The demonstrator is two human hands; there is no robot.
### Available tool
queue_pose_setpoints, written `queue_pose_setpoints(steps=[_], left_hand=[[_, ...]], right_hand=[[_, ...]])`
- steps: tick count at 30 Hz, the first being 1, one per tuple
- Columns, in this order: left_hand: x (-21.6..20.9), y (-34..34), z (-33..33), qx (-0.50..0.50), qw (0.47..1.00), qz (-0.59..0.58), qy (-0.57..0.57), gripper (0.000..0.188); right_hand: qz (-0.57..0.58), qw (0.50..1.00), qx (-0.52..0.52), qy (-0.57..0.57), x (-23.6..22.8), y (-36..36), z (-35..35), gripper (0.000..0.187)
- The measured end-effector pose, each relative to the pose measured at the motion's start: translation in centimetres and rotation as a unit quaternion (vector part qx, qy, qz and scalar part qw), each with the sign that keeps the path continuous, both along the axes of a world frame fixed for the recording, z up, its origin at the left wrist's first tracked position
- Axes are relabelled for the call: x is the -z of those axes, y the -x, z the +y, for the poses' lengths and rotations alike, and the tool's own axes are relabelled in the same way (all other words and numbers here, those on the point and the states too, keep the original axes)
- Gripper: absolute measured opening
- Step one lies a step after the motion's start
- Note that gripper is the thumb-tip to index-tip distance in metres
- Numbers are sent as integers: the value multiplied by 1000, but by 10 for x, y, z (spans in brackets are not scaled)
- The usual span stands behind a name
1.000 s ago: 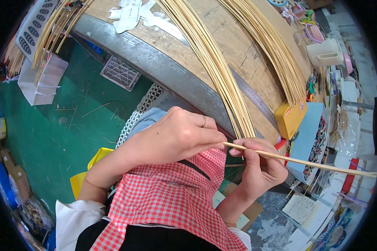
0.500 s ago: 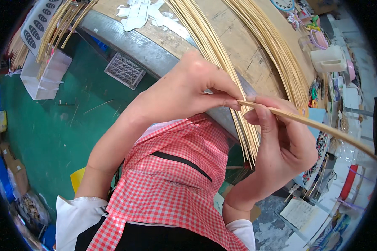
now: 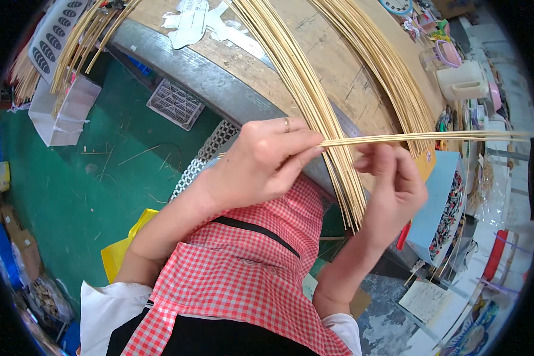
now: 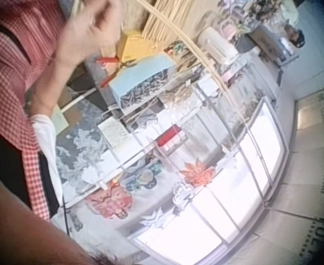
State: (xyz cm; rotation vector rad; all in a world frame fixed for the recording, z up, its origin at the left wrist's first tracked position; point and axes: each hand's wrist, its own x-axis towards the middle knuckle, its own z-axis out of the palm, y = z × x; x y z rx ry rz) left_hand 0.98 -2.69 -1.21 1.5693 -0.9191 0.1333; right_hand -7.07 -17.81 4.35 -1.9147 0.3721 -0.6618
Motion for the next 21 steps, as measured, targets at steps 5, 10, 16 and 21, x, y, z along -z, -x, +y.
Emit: queue_pose_setpoints(steps=[5,10,16,21], left_hand=[[12,-2,18,-7,996,88,-28,9],[18,-5,21,2,992,121,-44,10],[20,0,17,22,987,147,-57,10],[20,3,13,26,987,144,-60,11]], right_hand=[[9,944,260,203,-17,69,-153,21],[305,713,390,496,-12,209,-342,28],[454,716,289,445,46,266,-408,24],[451,670,296,509,45,263,-400,25]])
